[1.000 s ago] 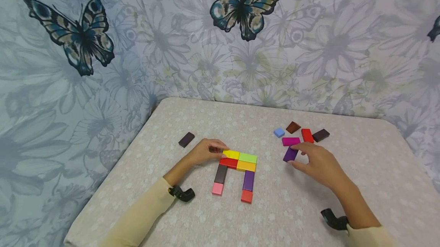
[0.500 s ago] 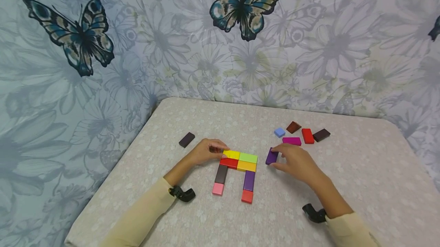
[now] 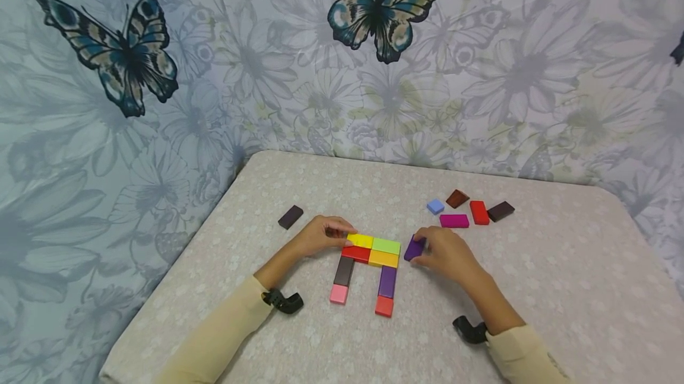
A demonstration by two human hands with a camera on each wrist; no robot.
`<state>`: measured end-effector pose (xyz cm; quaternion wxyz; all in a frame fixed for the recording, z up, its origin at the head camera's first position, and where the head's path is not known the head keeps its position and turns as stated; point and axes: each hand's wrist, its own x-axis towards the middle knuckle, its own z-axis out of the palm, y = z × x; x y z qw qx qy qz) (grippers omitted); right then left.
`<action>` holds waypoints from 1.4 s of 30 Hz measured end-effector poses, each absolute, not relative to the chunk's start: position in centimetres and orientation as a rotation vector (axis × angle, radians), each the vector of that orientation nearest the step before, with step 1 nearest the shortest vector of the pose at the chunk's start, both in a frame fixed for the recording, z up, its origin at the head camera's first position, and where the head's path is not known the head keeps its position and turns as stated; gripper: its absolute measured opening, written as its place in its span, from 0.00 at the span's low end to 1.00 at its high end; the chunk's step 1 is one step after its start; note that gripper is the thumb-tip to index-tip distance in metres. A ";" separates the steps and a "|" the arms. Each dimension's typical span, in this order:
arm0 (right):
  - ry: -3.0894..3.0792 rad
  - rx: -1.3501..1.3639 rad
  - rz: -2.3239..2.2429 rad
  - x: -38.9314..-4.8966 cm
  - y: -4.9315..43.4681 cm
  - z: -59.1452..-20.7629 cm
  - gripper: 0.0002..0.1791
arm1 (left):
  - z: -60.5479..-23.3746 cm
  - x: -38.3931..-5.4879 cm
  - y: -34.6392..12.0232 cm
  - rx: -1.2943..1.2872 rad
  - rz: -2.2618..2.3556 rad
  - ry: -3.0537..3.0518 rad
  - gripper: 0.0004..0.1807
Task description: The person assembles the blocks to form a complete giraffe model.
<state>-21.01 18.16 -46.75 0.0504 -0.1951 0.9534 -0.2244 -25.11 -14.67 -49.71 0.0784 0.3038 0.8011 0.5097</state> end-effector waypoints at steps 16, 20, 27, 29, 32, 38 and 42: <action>2.846 -0.659 -0.833 -21.5 18.4 -47.2 0.26 | -49.7 -25.4 -14.7 0.941 1.521 2.401 0.16; 2.852 -0.640 -0.808 -21.3 18.0 -47.1 0.26 | -51.6 -26.5 -15.0 0.939 1.508 2.409 0.16; 2.858 -0.624 -0.790 -21.1 17.8 -47.1 0.26 | -52.8 -27.1 -15.1 0.926 1.510 2.412 0.16; 2.857 -0.614 -0.796 -21.1 17.8 -47.1 0.26 | -52.8 -27.1 -15.0 0.925 1.511 2.410 0.16; 2.852 -0.632 -0.804 -21.1 17.9 -47.1 0.26 | -52.8 -27.0 -15.0 0.929 1.522 2.405 0.16; 2.847 -0.621 -0.900 -21.5 18.8 -47.3 0.23 | -52.9 -27.1 -15.0 0.931 1.516 2.413 0.16; 2.892 -0.526 -1.000 -22.1 20.2 -47.0 0.22 | -52.9 -27.2 -15.0 0.926 1.505 2.417 0.16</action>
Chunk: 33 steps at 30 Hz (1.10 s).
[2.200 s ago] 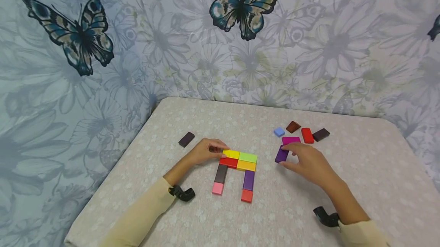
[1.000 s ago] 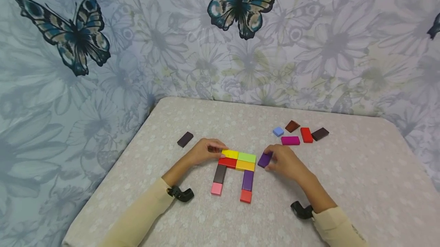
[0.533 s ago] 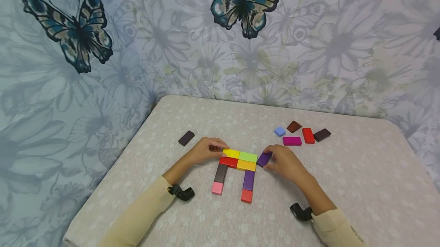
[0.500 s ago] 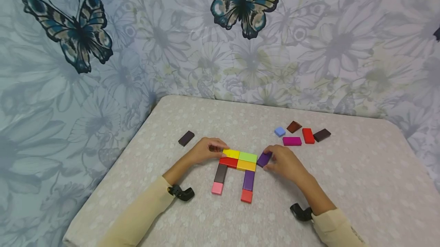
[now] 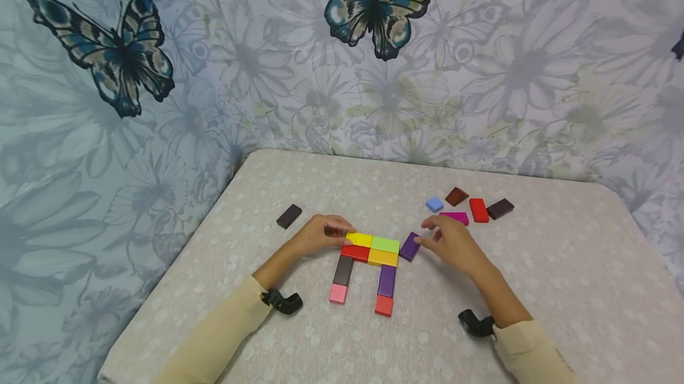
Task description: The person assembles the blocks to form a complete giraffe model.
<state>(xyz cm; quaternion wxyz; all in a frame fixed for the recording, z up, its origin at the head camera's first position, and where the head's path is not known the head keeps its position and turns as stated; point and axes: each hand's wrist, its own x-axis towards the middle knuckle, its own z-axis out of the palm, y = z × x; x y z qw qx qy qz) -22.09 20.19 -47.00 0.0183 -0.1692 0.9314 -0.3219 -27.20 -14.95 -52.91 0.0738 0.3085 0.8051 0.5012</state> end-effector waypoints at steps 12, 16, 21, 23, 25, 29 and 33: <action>3.123 -0.351 -1.002 -23.3 24.5 -46.6 0.24 | -53.1 -27.2 -14.9 0.909 1.493 2.436 0.16; 3.125 -0.264 -0.894 -23.7 25.0 -46.9 0.30 | -53.2 -27.2 -14.8 0.908 1.479 2.462 0.16; 3.096 -0.215 -0.808 -24.3 24.9 -47.0 0.35 | -52.7 -27.0 -14.7 0.920 1.489 2.453 0.17; 3.093 -0.202 -0.797 -24.7 24.8 -46.9 0.36 | -51.9 -26.6 -14.7 0.921 1.499 2.438 0.16; 3.089 -0.170 -0.791 -25.0 24.6 -47.1 0.36 | -51.0 -26.1 -14.6 0.930 1.503 2.424 0.16; 3.066 -0.079 -0.748 -25.7 24.5 -47.4 0.42 | -49.8 -25.5 -14.5 0.948 1.512 2.404 0.16; 3.047 -0.027 -0.686 -26.2 24.1 -47.6 0.47 | -49.6 -25.4 -14.5 0.947 1.513 2.397 0.16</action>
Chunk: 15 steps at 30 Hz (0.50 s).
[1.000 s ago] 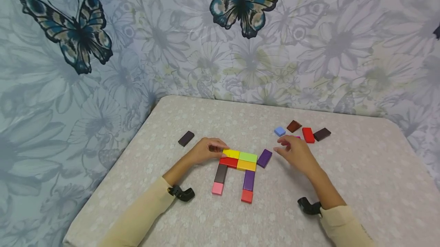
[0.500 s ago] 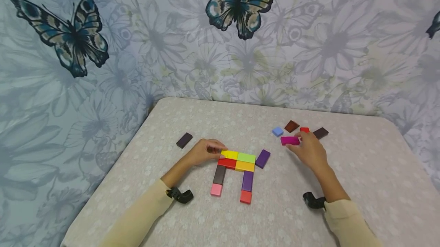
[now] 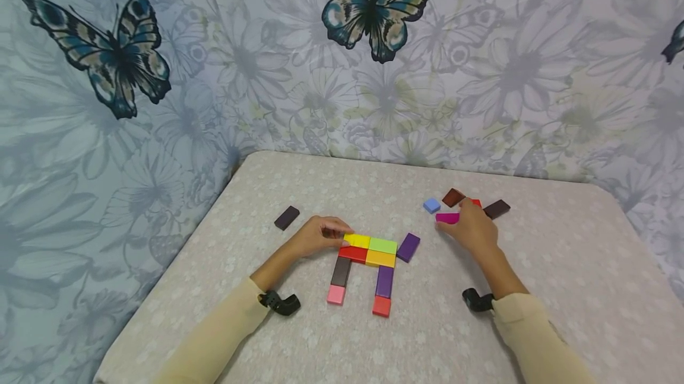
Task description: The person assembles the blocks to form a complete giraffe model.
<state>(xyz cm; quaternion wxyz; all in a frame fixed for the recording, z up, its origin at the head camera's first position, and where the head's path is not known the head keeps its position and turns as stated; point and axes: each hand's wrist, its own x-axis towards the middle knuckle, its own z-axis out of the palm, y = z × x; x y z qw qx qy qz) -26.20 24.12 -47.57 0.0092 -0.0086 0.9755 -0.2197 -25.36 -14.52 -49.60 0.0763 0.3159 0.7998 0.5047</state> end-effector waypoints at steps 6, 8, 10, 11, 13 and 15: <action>3.053 -0.060 -0.719 -26.2 23.7 -47.8 0.42 | -49.7 -25.4 -14.5 0.953 1.504 2.402 0.16; 3.044 -0.086 -0.752 -26.1 23.7 -47.8 0.41 | -49.7 -25.4 -14.5 0.953 1.502 2.406 0.16; 3.027 -0.121 -0.786 -26.1 23.7 -47.7 0.41 | -49.7 -25.4 -14.4 0.947 1.506 2.408 0.16; 3.018 -0.137 -0.798 -26.0 23.7 -47.7 0.41 | -49.8 -25.4 -14.5 0.946 1.506 2.410 0.16; 3.003 -0.176 -0.810 -26.0 23.7 -47.6 0.40 | -49.8 -25.4 -14.4 0.940 1.513 2.408 0.16; 2.993 -0.219 -0.820 -25.9 23.6 -47.6 0.39 | -49.8 -25.4 -14.4 0.934 1.522 2.405 0.16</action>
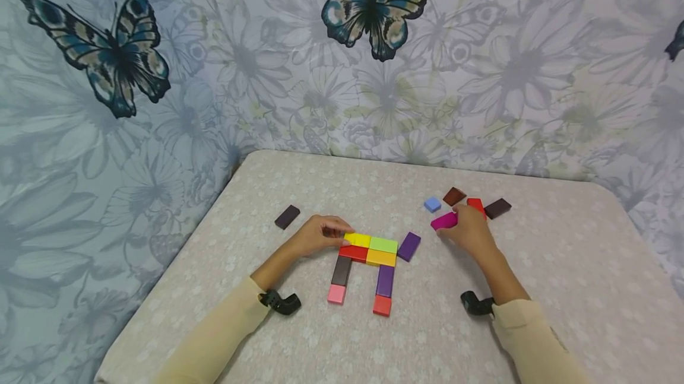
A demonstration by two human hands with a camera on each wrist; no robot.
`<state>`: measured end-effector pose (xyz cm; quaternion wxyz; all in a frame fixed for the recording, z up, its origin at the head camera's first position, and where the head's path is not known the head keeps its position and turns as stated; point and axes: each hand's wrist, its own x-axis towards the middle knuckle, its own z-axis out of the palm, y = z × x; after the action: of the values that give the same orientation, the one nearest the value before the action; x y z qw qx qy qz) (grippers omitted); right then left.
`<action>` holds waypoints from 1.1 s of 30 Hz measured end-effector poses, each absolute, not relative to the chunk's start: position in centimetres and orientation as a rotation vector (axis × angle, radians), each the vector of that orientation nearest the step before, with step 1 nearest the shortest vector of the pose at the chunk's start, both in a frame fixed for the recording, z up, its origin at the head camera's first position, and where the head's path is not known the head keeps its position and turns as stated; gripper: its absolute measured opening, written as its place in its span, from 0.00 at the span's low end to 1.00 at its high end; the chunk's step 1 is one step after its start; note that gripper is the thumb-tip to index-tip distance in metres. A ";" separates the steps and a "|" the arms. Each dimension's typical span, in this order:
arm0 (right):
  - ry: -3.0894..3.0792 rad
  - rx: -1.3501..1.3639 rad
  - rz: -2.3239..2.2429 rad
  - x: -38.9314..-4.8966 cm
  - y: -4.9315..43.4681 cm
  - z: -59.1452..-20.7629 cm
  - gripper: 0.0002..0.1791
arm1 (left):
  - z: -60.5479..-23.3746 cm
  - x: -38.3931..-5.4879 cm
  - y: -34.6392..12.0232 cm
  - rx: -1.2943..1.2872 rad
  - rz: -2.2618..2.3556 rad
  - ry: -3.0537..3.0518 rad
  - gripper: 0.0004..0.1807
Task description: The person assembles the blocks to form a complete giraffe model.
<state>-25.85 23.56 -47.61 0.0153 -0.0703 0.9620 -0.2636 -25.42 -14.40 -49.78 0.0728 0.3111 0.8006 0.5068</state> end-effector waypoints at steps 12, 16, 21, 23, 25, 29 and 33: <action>2.938 -0.350 -1.040 -25.4 22.8 -48.0 0.31 | -52.5 -27.0 -14.6 0.905 1.472 2.445 0.17; 2.902 -0.372 -1.065 -25.4 22.5 -48.1 0.30 | -52.8 -27.2 -14.6 0.904 1.484 2.448 0.17; 2.898 -0.422 -1.097 -25.4 22.5 -48.5 0.25 | -52.9 -27.2 -14.7 0.917 1.507 2.423 0.17; 2.908 -0.434 -1.106 -25.4 22.5 -48.7 0.24 | -52.9 -27.2 -14.7 0.918 1.502 2.423 0.16; 2.917 -0.433 -1.099 -25.4 22.5 -48.8 0.23 | -53.0 -27.2 -14.7 0.917 1.496 2.428 0.16; 2.919 -0.383 -1.077 -25.4 22.3 -48.7 0.23 | -53.0 -27.3 -14.8 0.904 1.495 2.434 0.16; 2.928 -0.341 -1.084 -25.4 22.1 -48.6 0.22 | -52.9 -27.2 -14.7 0.892 1.501 2.430 0.16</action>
<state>-25.38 22.10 -48.65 0.0004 -0.1084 0.9322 -0.3452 -27.25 -14.72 -52.88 0.0747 0.2972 0.8098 0.5003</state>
